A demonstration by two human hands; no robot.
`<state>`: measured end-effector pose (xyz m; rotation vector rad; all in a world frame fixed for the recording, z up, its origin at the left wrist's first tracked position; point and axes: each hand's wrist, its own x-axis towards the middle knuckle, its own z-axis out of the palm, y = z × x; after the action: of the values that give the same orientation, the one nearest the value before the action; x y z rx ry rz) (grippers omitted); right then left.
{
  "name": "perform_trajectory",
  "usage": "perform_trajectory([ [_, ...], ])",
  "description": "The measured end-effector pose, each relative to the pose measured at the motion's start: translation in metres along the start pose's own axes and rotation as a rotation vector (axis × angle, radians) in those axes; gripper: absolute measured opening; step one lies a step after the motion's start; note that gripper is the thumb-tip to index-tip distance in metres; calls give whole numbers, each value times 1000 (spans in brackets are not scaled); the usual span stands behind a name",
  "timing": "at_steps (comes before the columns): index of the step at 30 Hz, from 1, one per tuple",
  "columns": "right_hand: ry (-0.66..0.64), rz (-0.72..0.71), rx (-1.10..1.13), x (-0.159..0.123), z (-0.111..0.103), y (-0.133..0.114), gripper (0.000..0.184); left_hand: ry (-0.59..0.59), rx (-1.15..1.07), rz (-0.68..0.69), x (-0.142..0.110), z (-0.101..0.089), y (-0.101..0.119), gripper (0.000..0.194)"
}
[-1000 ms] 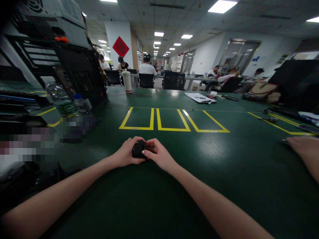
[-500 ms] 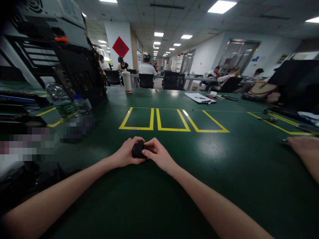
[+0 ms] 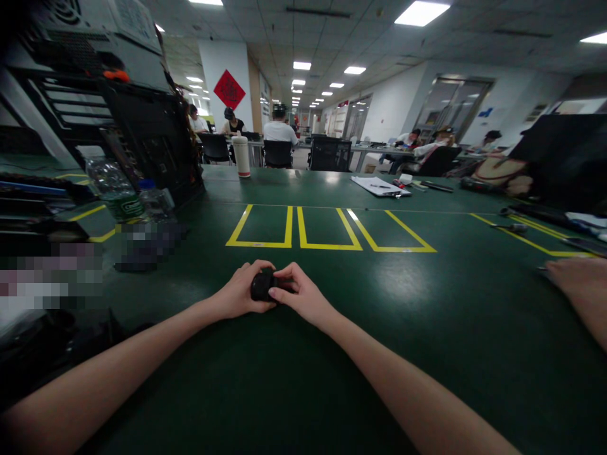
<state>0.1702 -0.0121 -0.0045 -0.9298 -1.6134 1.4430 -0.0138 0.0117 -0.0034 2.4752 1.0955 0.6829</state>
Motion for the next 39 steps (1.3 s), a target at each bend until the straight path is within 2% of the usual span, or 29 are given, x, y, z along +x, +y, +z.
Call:
perform_trajectory([
  [6,51,35,-56,1,2,0,26,-22,-24,-13,-1,-3,3,58],
  [13,-39,8,-7,-2,-1,-7,32,-38,-25,-27,-1,-8,9,56],
  [18,19,-2,-3,0,1,-1,23,-33,-33,-20,-2,-8,7,57],
  [21,57,13,-40,2,1,3,24,-31,-32,-9,-2,-6,5,57],
  [25,37,33,-44,2,0,3,28,9,-8,-9,-1,-1,2,59],
  [31,-25,5,21,-1,-1,-3,32,-7,-1,-19,0,-1,2,59],
  [35,11,20,2,-1,0,-1,21,-1,-25,-18,-1,0,1,59],
  [39,34,34,-40,1,1,1,24,0,-10,-16,-1,0,0,60],
])
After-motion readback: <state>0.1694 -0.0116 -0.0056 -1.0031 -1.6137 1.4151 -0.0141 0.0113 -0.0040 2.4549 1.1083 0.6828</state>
